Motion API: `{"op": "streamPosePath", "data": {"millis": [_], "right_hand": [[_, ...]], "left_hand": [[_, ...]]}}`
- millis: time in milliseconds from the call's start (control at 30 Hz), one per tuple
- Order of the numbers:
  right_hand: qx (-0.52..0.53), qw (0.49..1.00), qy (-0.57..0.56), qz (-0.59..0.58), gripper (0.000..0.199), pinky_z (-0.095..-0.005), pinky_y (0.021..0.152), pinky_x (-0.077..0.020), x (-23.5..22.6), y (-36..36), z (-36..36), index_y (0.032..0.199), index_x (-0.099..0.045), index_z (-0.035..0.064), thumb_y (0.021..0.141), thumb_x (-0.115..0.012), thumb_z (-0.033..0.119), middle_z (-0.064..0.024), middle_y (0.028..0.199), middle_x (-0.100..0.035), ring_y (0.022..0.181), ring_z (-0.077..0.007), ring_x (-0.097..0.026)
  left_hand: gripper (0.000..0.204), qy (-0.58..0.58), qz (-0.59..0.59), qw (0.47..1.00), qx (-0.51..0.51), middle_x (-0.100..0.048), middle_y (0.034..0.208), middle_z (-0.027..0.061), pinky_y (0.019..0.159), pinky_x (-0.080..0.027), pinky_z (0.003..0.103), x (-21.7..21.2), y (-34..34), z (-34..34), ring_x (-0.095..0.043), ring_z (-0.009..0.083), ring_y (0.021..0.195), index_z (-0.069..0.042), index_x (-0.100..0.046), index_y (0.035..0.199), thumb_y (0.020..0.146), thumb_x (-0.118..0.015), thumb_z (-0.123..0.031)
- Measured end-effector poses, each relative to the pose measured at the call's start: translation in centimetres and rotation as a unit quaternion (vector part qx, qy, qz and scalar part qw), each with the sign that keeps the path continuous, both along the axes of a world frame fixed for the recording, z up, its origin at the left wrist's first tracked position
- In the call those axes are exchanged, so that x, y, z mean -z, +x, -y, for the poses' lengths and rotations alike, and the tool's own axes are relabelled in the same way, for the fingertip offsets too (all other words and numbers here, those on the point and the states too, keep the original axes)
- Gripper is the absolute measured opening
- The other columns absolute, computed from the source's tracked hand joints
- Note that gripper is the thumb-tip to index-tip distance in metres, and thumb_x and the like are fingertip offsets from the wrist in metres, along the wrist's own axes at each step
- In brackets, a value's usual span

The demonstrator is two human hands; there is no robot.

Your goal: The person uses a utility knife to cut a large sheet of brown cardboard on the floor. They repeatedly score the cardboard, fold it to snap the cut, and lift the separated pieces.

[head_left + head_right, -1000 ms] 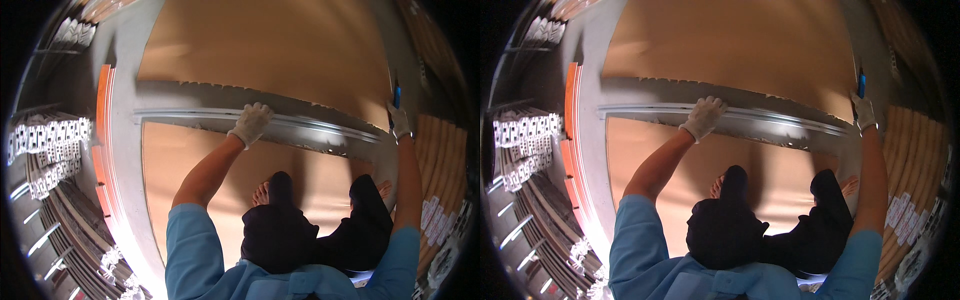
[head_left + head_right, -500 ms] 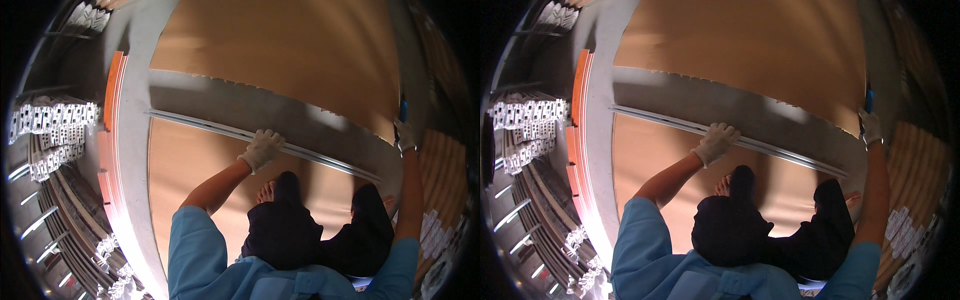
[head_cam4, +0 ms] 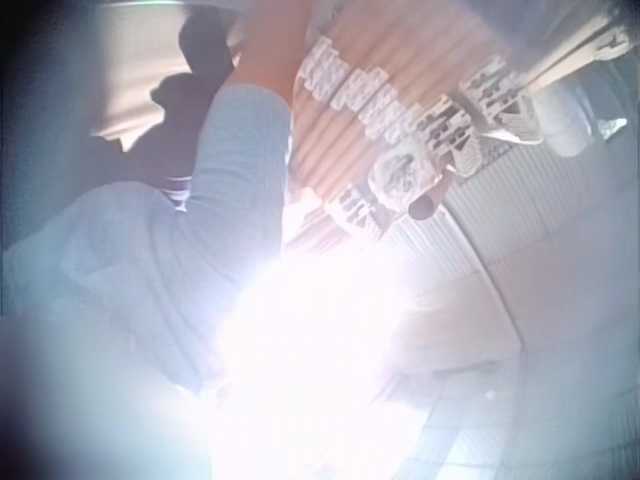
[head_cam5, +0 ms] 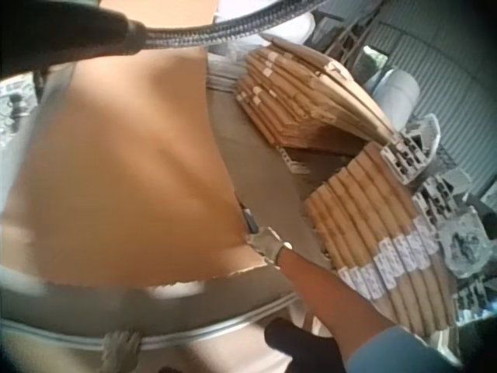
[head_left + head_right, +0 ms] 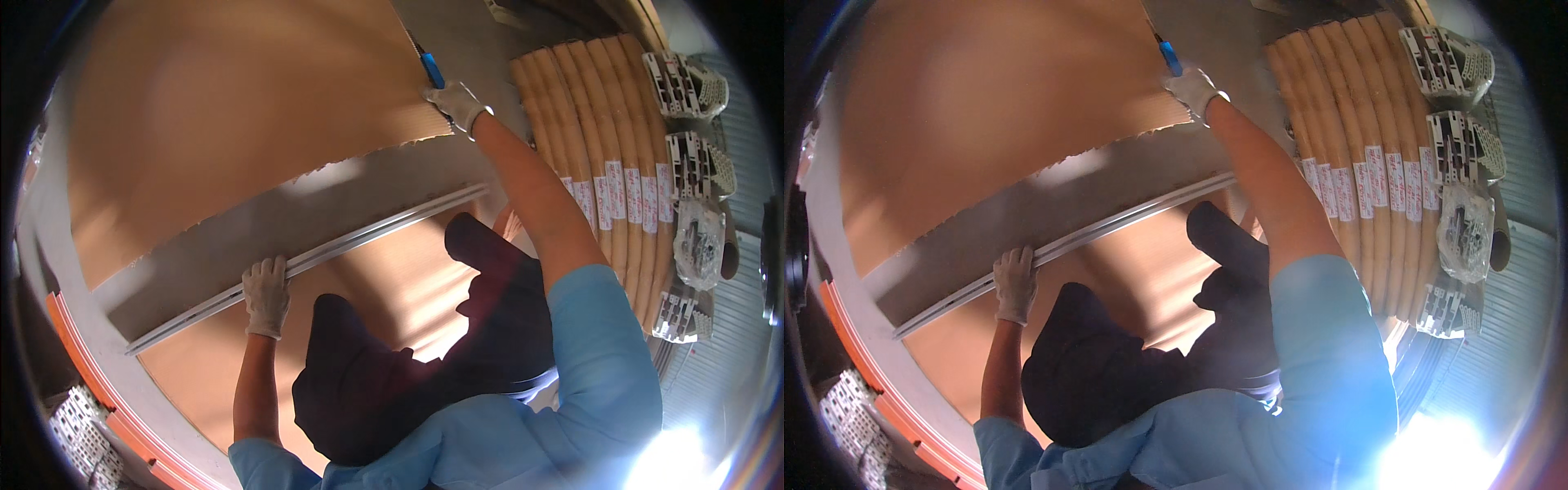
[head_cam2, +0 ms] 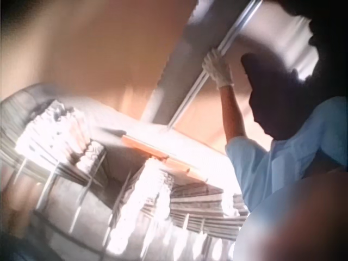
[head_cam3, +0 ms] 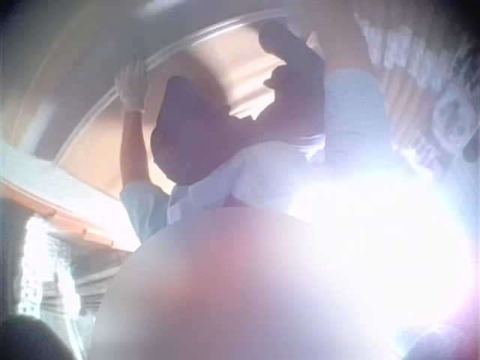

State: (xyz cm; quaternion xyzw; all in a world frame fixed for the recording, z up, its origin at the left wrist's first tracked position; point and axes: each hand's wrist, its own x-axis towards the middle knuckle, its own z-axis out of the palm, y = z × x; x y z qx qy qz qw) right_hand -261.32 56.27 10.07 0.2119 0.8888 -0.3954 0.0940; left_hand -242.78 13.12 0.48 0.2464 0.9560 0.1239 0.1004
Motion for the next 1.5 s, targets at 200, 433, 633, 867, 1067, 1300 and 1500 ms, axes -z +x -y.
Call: {"op": "streamPosePath", "data": {"millis": [200,433,633,867,1067,1300,1500], "right_hand": [[0.008,0.996,0.052,0.072,0.037,-0.0348,0.054,-0.0401,-0.6,0.4,-0.4,0.079,-0.062,0.0028,0.082,-0.068,0.039,-0.0027,0.066,-0.055,0.059,-0.0135,-0.05],[0.079,0.992,-0.078,0.056,0.035,-0.0297,0.062,-0.0418,0.0,0.7,-0.6,0.093,-0.067,0.004,0.083,-0.068,0.038,-0.0017,0.084,-0.061,0.073,-0.0107,-0.052],[-0.014,0.998,-0.043,0.052,0.04,-0.032,0.067,-0.0447,0.6,-0.4,-2.0,0.099,-0.064,-0.0046,0.085,-0.067,0.033,-0.0055,0.088,-0.062,0.075,-0.0141,-0.054],[-0.026,0.997,0.033,0.07,0.041,-0.0319,0.061,-0.0423,2.1,-1.2,-4.7,0.093,-0.063,-0.0067,0.085,-0.068,0.033,-0.0038,0.082,-0.058,0.069,-0.0127,-0.051],[-0.091,0.992,0.086,-0.008,0.045,-0.034,0.064,-0.0447,2.2,-0.4,-4.7,0.093,-0.064,-0.0069,0.084,-0.066,0.037,-0.008,0.08,-0.062,0.07,-0.0149,-0.054],[-0.057,0.998,-0.031,0.021,0.049,-0.0345,0.065,-0.0471,-0.6,0.1,-2.5,0.096,-0.064,-0.01,0.084,-0.065,0.037,-0.015,0.084,-0.066,0.075,-0.018,-0.061],[-0.02,0.997,0.062,0.042,0.045,-0.0368,0.062,-0.0474,0.8,0.3,-2.4,0.085,-0.066,-0.0063,0.085,-0.068,0.039,-0.012,0.075,-0.065,0.07,-0.0184,-0.063]], "left_hand": [[0.037,-0.024,0.002,1.0,0.008,-0.058,0.104,0.0065,0.085,-0.043,0.043,0.7,1.3,0.2,-0.056,0.0266,0.101,-0.011,-0.057,0.116,0.08,-0.063,-0.014],[0.036,-0.012,-0.017,1.0,0.008,-0.058,0.106,0.0058,0.086,-0.042,0.042,1.2,2.3,1.6,-0.055,0.0251,0.103,-0.013,-0.058,0.117,0.081,-0.058,-0.013],[0.033,0.015,-0.004,1.0,-0.01,-0.059,0.1,0.0032,0.083,-0.043,0.041,0.0,2.0,2.0,-0.057,0.0235,0.096,-0.013,-0.061,0.113,0.08,-0.058,-0.013],[0.034,0.039,-0.016,0.999,-0.012,-0.06,0.099,0.0027,0.083,-0.044,0.041,-0.5,1.7,2.5,-0.057,0.0239,0.093,-0.013,-0.062,0.113,0.08,-0.058,-0.01],[0.044,0.126,-0.016,0.99,-0.06,-0.06,0.101,0.0061,0.087,-0.045,0.044,-0.3,1.6,2.6,-0.058,0.0261,0.1,-0.014,-0.063,0.113,0.07,-0.071,-0.015],[0.051,0.785,0.331,0.313,-0.419,-0.062,0.111,0.0066,0.102,-0.041,0.046,3.5,-6.4,7.8,-0.056,0.0287,0.111,-0.006,-0.057,0.121,0.086,-0.068,-0.042],[0.044,0.861,0.265,0.244,-0.36,-0.059,0.124,0.011,0.094,-0.05,0.042,4.0,-13.6,12.0,-0.058,0.0221,0.109,-0.004,-0.056,0.123,0.091,-0.065,-0.032]]}}
